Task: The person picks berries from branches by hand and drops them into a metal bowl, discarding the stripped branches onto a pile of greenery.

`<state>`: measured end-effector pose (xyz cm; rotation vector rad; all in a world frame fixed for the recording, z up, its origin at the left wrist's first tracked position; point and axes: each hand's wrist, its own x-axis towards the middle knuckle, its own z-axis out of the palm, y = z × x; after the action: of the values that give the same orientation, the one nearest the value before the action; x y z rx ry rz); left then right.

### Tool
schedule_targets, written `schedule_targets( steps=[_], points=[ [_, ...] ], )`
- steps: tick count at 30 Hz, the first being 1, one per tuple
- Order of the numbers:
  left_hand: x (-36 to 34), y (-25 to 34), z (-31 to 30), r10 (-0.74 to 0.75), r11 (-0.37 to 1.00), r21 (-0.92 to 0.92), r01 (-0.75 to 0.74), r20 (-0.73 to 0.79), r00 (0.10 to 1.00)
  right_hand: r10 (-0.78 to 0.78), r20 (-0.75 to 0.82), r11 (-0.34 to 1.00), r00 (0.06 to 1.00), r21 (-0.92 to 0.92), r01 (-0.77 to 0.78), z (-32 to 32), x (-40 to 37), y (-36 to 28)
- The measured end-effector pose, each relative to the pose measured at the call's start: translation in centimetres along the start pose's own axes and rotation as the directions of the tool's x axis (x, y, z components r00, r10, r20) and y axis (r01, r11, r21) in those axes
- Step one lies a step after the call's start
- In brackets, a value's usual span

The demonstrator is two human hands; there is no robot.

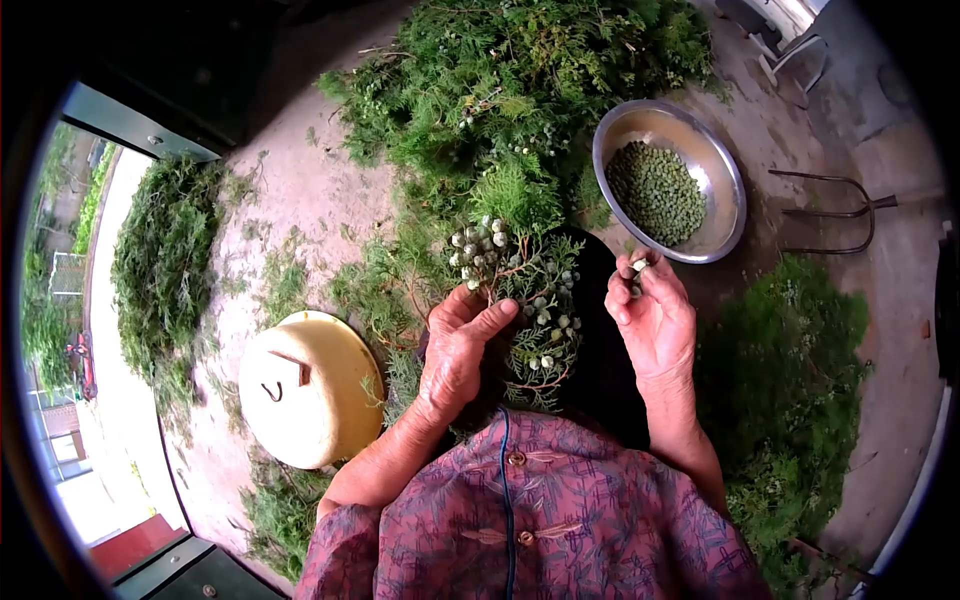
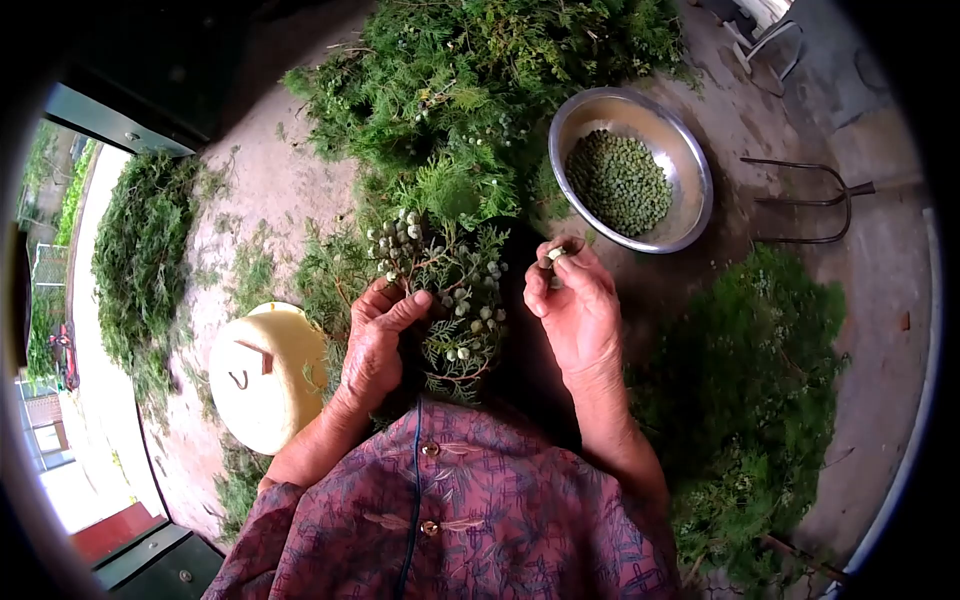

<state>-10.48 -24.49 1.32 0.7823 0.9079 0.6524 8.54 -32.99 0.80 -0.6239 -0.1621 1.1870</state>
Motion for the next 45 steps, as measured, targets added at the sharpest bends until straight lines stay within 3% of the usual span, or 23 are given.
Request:
schedule_targets(
  steps=[4, 5, 7, 8, 9, 11, 13, 16, 19, 20, 22, 23, 28, 34, 37, 38, 39, 45],
  points=[
    [0.2, 0.0, -0.2, 0.000, 1.000, 0.000, 0.000, -0.042, 0.999, 0.155, 0.086, 0.984, 0.984, 0.074, -0.162, 0.9, -0.9, 1.0],
    [0.2, 0.0, -0.2, -0.003, 1.000, -0.005, 0.003, -0.052, 0.999, 0.168, 0.088, 0.985, 0.982, 0.022, -0.171, 1.1, -1.2, 1.3],
    [0.5, -0.5, -0.7, -0.003, 0.999, -0.047, 0.000, -0.058, 0.998, 0.289, 0.126, 0.922, 0.949, -0.305, -0.240, 1.3, -2.1, 0.9],
    [0.8, -0.7, -1.3, -0.004, 0.999, -0.046, 0.001, -0.052, 0.999, 0.267, 0.041, 0.838, 0.963, -0.503, -0.211, 2.1, -2.9, 0.9],
    [0.9, -0.9, -1.6, -0.005, 0.999, -0.045, 0.002, -0.046, 0.999, 0.168, 0.114, 0.640, 0.979, -0.768, -0.021, 3.0, -3.3, 1.1],
    [0.8, -0.7, -1.2, -0.001, 0.997, -0.079, -0.004, -0.054, 0.999, -0.024, 0.391, 0.286, 0.920, -0.879, 0.381, 3.0, -3.5, 2.2],
    [0.8, -0.8, -1.1, -0.023, 0.991, -0.132, 0.016, -0.055, 0.998, -0.058, 0.378, 0.120, 0.924, -0.916, 0.382, 4.2, -3.9, 2.9],
    [0.4, -0.1, -0.9, -0.020, 0.995, -0.096, 0.016, -0.041, 0.999, -0.019, 0.380, 0.109, 0.925, -0.919, 0.380, 3.8, -3.7, 3.3],
    [-0.2, 1.3, -0.9, -0.136, 0.987, -0.082, 0.139, 0.044, 0.990, -0.061, 0.382, 0.106, 0.922, -0.916, 0.387, 3.9, -3.3, 2.9],
    [-0.7, 2.3, -0.6, -0.130, 0.986, -0.085, 0.144, 0.156, 0.979, -0.067, 0.395, 0.106, 0.916, -0.910, 0.400, 3.8, -3.2, 2.8],
    [-0.5, 2.1, -1.0, -0.155, 0.988, 0.037, 0.150, 0.240, 0.958, -0.074, 0.434, 0.065, 0.898, -0.896, 0.439, 4.2, -2.9, 2.4],
    [-0.3, 1.9, -1.3, -0.170, 0.984, 0.099, 0.148, 0.277, 0.946, -0.081, 0.446, 0.066, 0.891, -0.890, 0.452, 4.4, -2.8, 2.4],
    [-0.2, 1.3, -1.4, -0.217, 0.976, 0.028, 0.216, 0.202, 0.955, -0.097, 0.470, 0.146, 0.877, -0.865, 0.480, 4.2, -1.7, 2.4],
    [-0.2, 1.4, -1.3, -0.255, 0.963, 0.146, 0.226, 0.228, 0.940, -0.115, 0.507, 0.169, 0.854, -0.837, 0.520, 3.9, -1.1, 2.6],
    [-0.3, 1.4, -0.9, -0.248, 0.967, 0.105, 0.230, 0.217, 0.944, 0.066, 0.116, 0.573, 0.991, -0.818, 0.057, 3.5, -1.6, 3.0],
    [-0.3, 1.5, -0.7, -0.240, 0.970, 0.074, 0.230, 0.207, 0.948, 0.125, 0.001, 0.796, 0.992, -0.596, -0.100, 3.3, -1.4, 3.1],
    [-0.3, 1.3, -1.0, -0.233, 0.972, 0.052, 0.228, 0.189, 0.954, 0.138, -0.014, 0.899, 0.990, -0.418, -0.131, 2.9, -1.2, 2.9],
    [0.1, 0.7, -1.5, -0.232, 0.970, -0.053, 0.239, 0.118, 0.966, 0.154, -0.025, 0.912, 0.988, -0.381, -0.152, 3.8, -1.7, 2.0]
  ],
)
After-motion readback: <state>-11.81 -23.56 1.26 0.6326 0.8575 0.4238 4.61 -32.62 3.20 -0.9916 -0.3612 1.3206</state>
